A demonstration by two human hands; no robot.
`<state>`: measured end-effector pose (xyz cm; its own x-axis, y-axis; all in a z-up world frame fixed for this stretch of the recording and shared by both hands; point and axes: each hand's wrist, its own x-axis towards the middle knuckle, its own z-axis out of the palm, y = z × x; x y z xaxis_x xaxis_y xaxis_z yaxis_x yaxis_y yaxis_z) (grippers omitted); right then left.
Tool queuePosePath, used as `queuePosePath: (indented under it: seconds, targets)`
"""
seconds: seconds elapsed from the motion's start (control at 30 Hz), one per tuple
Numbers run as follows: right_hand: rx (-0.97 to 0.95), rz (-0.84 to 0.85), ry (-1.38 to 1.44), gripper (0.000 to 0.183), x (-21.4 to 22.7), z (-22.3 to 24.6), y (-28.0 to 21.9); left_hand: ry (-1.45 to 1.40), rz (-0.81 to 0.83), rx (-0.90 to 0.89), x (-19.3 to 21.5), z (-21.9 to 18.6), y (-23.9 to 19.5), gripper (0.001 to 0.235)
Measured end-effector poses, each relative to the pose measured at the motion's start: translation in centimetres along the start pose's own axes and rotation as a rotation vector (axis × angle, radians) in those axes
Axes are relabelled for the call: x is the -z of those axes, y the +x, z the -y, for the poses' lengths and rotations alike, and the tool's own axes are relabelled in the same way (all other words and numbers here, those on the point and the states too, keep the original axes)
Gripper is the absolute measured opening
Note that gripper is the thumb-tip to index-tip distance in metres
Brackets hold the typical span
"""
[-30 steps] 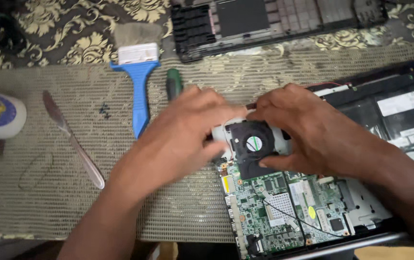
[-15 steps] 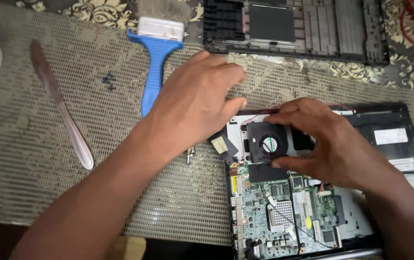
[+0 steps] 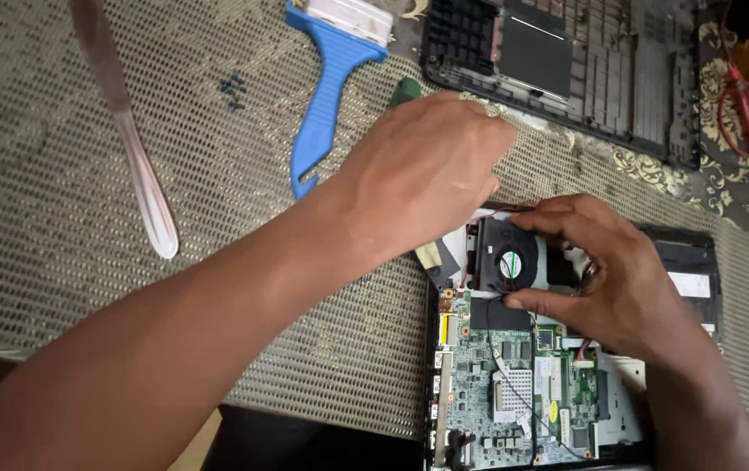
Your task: The person removes a laptop cooling fan from the motherboard, detaches the fan from its frame, and then reassembles the fan and frame before placing it back onto the motherboard.
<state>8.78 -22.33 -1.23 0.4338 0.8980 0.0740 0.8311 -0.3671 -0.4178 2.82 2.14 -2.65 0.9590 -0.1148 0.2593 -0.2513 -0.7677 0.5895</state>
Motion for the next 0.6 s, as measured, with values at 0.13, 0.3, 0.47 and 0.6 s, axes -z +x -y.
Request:
queuePosePath:
  seconds: [0.13, 0.3, 0.47, 0.6]
  targets:
    - [-0.041, -0.014, 0.055, 0.074, -0.1, 1.0, 0.4, -0.042, 0.026, 0.059, -0.7, -0.1, 0.2, 0.017]
    - [-0.017, 0.013, 0.044, 0.082, -0.2, 0.5, 0.0, 0.040, -0.080, -0.013, -0.8, 0.2, 0.6, 0.018]
    - [0.012, -0.018, 0.047, 0.082, -0.8, 0.3, -0.1, 0.029, -0.119, -0.044, -0.3, 0.6, 0.5, 0.022]
    - [-0.052, -0.011, 0.101, 0.077, -0.7, 1.3, 0.3, 0.022, -0.104, -0.005, 0.0, 0.5, 0.4, 0.018]
